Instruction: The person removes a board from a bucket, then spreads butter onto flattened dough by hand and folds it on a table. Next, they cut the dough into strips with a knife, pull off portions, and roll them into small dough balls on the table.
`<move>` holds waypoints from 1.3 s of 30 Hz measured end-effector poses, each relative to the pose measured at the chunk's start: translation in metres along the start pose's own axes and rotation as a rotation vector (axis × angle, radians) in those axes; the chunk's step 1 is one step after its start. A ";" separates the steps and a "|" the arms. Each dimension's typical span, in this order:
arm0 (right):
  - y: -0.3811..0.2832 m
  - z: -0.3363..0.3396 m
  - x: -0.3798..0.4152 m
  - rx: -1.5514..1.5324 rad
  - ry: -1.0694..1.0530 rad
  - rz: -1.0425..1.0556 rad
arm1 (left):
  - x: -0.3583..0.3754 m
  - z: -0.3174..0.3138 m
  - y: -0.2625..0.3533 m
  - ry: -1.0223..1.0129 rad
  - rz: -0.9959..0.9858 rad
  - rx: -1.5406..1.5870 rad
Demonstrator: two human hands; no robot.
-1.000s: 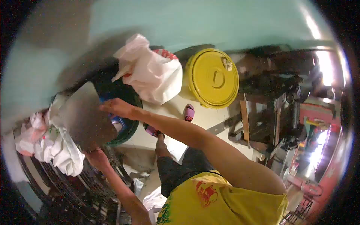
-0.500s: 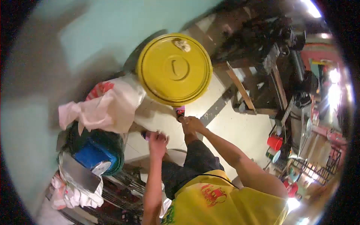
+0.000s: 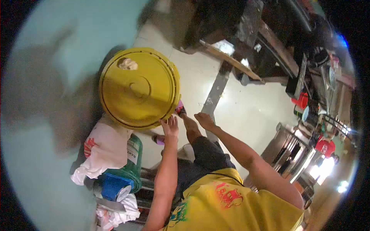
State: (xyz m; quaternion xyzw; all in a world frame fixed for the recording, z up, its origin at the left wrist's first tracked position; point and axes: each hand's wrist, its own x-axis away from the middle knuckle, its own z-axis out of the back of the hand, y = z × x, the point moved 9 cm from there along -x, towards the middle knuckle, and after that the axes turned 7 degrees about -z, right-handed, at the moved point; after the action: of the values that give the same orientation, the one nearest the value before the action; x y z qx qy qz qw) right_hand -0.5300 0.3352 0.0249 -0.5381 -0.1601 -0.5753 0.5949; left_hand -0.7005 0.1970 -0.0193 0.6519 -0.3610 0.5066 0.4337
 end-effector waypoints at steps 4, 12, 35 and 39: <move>-0.055 -0.025 0.021 0.688 -0.153 0.138 | 0.043 -0.011 0.007 -0.092 -0.093 0.017; -0.180 -0.067 0.013 0.685 0.317 1.146 | 0.121 -0.014 0.063 -0.326 -0.083 -0.060; -0.178 -0.127 -0.042 0.903 0.363 0.793 | 0.128 -0.007 0.080 -0.310 0.027 -0.164; -0.181 -0.135 -0.034 0.908 0.366 0.770 | 0.129 -0.012 0.081 -0.356 0.034 -0.187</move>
State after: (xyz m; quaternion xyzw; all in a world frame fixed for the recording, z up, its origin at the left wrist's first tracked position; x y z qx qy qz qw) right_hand -0.7530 0.2847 0.0304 -0.1432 -0.0786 -0.2772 0.9468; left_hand -0.7488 0.1748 0.1242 0.6820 -0.4881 0.3550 0.4130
